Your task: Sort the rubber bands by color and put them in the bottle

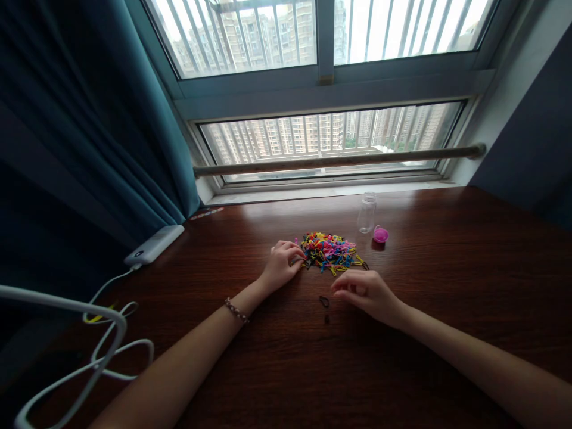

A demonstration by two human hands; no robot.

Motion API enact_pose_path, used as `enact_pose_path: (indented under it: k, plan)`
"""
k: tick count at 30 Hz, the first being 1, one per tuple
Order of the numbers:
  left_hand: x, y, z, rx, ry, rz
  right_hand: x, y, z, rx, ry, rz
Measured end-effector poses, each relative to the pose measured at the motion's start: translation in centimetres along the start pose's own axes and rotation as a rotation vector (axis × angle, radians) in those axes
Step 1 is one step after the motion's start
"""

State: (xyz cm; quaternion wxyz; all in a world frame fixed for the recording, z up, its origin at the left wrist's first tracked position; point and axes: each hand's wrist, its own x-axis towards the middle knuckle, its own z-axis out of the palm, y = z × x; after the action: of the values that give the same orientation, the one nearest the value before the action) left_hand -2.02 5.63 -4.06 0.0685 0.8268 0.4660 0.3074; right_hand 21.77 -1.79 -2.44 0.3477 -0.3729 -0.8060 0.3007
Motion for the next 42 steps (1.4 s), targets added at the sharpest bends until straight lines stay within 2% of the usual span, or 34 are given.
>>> enact_pose_path:
  k: [3, 4, 7, 11, 17, 23, 25, 26, 29, 31, 33, 37, 39, 42]
  plan:
    - [0.1, -0.1, 0.0, -0.005, -0.05, -0.034, 0.4, 2.0, -1.1, -0.286, 0.303, 0.122]
    - [0.1, -0.2, 0.0, -0.01, -0.06, -0.042, 0.6, 2.8, -1.4, -0.381, 0.356, 0.172]
    - [0.1, -0.4, 0.0, -0.031, -0.074, -0.054, 0.7, 4.6, -2.0, -0.555, 0.33, 0.289]
    - [0.1, -0.6, 0.1, -0.059, -0.059, -0.058, 0.5, 5.3, -1.9, -0.587, 0.252, 0.322]
    - [0.2, -0.6, 0.1, -0.108, -0.015, -0.058, 0.5, 5.2, -2.0, -0.47, 0.305, 0.286]
    - [0.2, -0.8, 0.1, -0.151, 0.033, -0.051, 0.9, 3.7, -2.0, -0.252, 0.429, 0.148]
    - [0.2, -0.8, 0.1, -0.171, 0.044, -0.041, 0.8, 2.6, -1.4, -0.128, 0.389, 0.113]
    - [0.2, -0.7, 0.1, -0.181, 0.047, -0.035, 0.7, 2.0, -1.1, -0.057, 0.33, 0.085]
    - [0.2, -0.6, 0.0, -0.205, 0.056, -0.022, 0.3, 0.3, 0.0, 0.097, 0.041, -0.055]
    - [0.2, -0.5, -0.2, -0.211, 0.055, -0.011, 0.0, -0.2, 0.4, 0.097, -0.093, -0.142]
    - [0.2, -0.2, -0.4, -0.207, 0.052, 0.015, -0.2, 0.0, 0.5, 0.029, -0.073, -0.167]
    - [-0.3, 0.9, -0.9, -0.154, -0.003, 0.171, 0.0, 1.6, 0.1, -0.173, 0.131, -0.134]
    - [-0.6, 1.7, -1.0, -0.121, -0.07, 0.287, 0.3, 2.6, -0.1, -0.284, 0.132, -0.139]
    - [-1.1, 2.7, -0.9, -0.071, -0.173, 0.432, 0.6, 3.8, 0.1, -0.42, 0.068, -0.133]
